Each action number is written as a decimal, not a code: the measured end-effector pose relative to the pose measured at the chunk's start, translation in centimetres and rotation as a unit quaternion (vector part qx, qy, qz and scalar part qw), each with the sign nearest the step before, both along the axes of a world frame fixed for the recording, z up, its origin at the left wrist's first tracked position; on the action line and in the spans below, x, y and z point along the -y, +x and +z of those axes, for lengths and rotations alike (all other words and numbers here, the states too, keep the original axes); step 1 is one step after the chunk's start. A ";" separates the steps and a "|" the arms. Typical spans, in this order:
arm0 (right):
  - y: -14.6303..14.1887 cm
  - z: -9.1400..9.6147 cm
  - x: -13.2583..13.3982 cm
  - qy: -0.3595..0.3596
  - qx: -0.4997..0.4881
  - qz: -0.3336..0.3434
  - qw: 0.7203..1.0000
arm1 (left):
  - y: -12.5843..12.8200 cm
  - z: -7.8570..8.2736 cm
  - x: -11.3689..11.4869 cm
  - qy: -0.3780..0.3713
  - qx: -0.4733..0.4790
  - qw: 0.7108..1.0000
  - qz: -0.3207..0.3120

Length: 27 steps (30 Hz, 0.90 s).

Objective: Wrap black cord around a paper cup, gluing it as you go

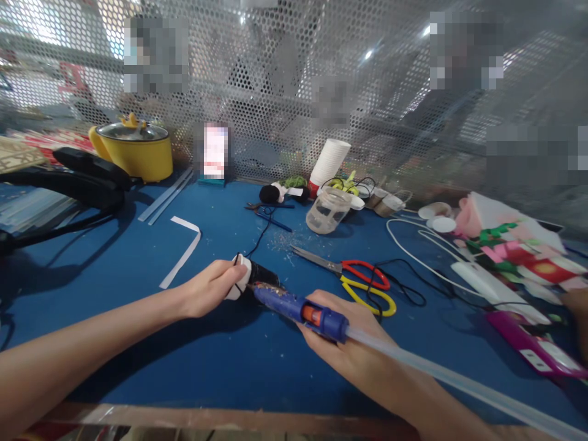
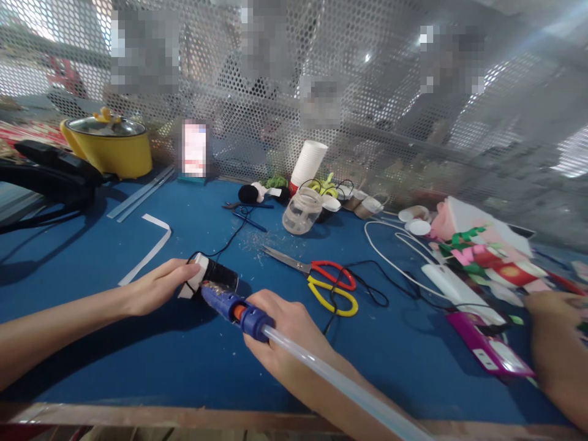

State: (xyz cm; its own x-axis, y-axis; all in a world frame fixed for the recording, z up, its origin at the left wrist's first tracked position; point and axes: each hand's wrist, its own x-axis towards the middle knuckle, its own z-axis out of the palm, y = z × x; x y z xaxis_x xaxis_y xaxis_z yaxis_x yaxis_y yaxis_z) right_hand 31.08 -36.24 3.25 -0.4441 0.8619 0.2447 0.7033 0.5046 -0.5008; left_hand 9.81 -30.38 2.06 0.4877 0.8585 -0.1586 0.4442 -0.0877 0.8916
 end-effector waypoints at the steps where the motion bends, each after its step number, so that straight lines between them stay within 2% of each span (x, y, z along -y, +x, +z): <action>1: 0.0 0.0 0.0 -0.001 0.002 0.003 1.000 | 0.0 0.0 0.0 0.000 0.001 1.000 -0.003; 13: -0.2 0.1 0.3 -0.002 -0.001 -0.001 1.000 | 0.2 0.0 -0.1 -0.001 -0.016 1.000 0.008; 17: -0.2 0.1 0.3 -0.023 0.012 0.013 1.000 | 0.2 0.0 -0.1 -0.003 -0.023 1.000 0.020; 22: -0.2 0.1 0.2 0.002 0.003 0.001 1.000 | 0.2 0.1 0.0 -0.010 -0.028 0.999 0.033; 27: -0.2 0.1 0.2 -0.032 0.014 -0.002 0.999 | 0.1 0.1 0.0 -0.013 -0.003 1.000 0.004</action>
